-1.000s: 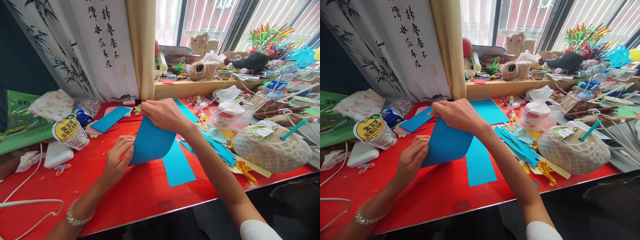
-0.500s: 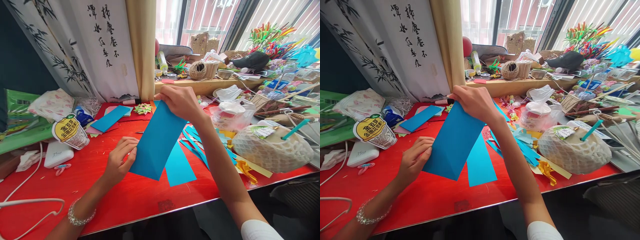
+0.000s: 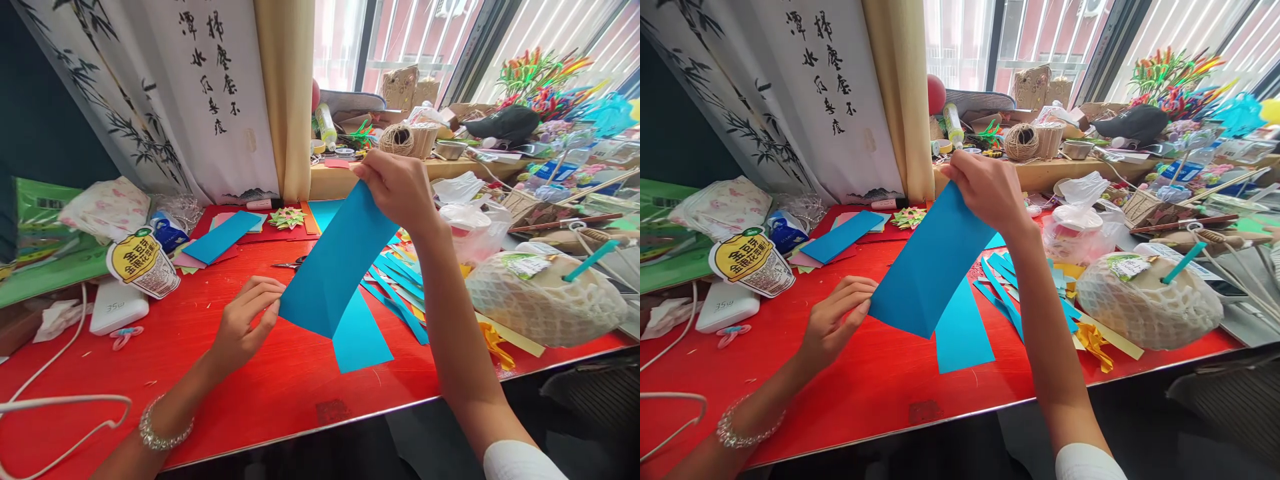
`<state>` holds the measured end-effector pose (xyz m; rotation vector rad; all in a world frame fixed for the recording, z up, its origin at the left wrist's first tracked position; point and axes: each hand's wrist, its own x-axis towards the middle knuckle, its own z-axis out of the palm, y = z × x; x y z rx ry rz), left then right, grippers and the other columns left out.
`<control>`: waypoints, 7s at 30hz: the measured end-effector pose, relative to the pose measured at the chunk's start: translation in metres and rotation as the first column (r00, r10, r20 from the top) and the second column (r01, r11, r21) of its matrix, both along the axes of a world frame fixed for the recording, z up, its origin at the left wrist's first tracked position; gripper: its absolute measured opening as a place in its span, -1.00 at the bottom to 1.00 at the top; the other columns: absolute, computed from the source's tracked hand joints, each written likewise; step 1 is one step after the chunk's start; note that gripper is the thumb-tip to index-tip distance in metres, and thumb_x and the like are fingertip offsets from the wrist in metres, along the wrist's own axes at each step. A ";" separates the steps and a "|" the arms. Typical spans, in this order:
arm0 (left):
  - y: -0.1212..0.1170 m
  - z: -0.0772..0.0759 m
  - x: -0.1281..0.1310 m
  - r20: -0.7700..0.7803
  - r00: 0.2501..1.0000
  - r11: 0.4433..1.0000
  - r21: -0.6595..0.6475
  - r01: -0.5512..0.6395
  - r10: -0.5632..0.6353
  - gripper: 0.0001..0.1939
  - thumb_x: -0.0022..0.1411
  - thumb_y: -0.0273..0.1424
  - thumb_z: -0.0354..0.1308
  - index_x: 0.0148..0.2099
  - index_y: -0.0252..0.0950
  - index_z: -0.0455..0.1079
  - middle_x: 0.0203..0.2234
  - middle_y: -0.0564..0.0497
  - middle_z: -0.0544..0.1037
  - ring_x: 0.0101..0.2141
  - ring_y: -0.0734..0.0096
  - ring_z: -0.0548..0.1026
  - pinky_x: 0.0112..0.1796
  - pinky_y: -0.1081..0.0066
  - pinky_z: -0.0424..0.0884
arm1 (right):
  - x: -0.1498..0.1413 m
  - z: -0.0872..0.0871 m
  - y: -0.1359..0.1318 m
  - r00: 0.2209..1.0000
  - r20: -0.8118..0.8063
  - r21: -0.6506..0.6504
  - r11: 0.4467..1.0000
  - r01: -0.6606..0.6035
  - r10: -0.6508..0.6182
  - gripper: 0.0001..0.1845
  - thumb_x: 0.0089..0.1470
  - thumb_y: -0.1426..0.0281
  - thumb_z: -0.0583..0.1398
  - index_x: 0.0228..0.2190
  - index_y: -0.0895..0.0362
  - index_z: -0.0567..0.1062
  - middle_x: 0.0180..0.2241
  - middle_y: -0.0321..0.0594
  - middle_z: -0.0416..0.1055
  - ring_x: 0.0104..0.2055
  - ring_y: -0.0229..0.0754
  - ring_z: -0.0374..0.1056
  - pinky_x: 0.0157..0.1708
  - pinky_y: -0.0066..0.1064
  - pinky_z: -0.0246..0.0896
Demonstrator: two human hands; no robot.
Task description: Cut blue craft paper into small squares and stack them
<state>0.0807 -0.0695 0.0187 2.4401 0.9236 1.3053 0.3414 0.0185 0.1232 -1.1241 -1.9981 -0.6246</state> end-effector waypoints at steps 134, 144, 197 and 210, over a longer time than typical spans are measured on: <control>0.000 0.005 -0.002 -0.021 1.000 0.995 0.096 0.007 -0.005 -0.88 0.10 -0.59 0.07 -0.35 -0.29 0.38 -0.45 -0.02 0.50 -0.34 0.35 0.42 -0.33 0.34 0.38 | -0.010 -0.002 0.000 0.979 -0.077 0.087 0.977 0.194 -0.188 -0.59 0.22 0.20 -0.15 -0.42 0.13 0.35 -0.41 -0.15 0.42 -0.48 -0.25 0.17 -0.51 -0.41 -0.21; -0.003 0.005 -0.004 -0.032 0.993 0.990 0.086 0.115 -0.113 -0.83 0.09 -0.62 0.05 -0.34 -0.28 0.38 -0.47 0.00 0.48 -0.35 0.36 0.41 -0.32 0.32 0.38 | -0.005 -0.007 0.009 0.973 -0.176 0.055 0.985 0.164 -0.152 -0.54 0.22 0.16 -0.21 -0.44 0.12 0.32 -0.45 -0.12 0.39 -0.45 -0.23 0.18 -0.48 -0.40 -0.13; -0.001 -0.004 0.000 0.021 0.986 0.979 0.121 -0.166 0.165 -0.84 0.25 -0.51 -0.11 -0.24 -0.24 0.29 -0.33 -0.03 0.40 -0.27 0.35 0.33 -0.28 0.32 0.30 | -0.093 -0.034 -0.032 0.936 0.272 0.082 0.964 -0.254 0.223 -0.70 0.26 0.35 -0.16 -0.35 0.15 0.29 -0.49 -0.34 0.28 -0.51 -0.37 0.15 -0.52 -0.42 -0.17; 0.003 -0.005 -0.009 0.127 0.958 0.948 0.155 -0.277 0.259 -0.87 0.24 -0.46 -0.06 -0.29 -0.23 0.30 -0.42 0.05 0.36 -0.33 0.39 0.35 -0.35 0.39 0.32 | -0.114 -0.048 -0.047 0.786 0.492 0.018 0.898 -0.440 0.375 -0.78 0.21 0.52 -0.15 -0.26 0.15 0.26 -0.50 -0.36 0.25 -0.53 -0.37 0.12 -0.54 -0.41 -0.20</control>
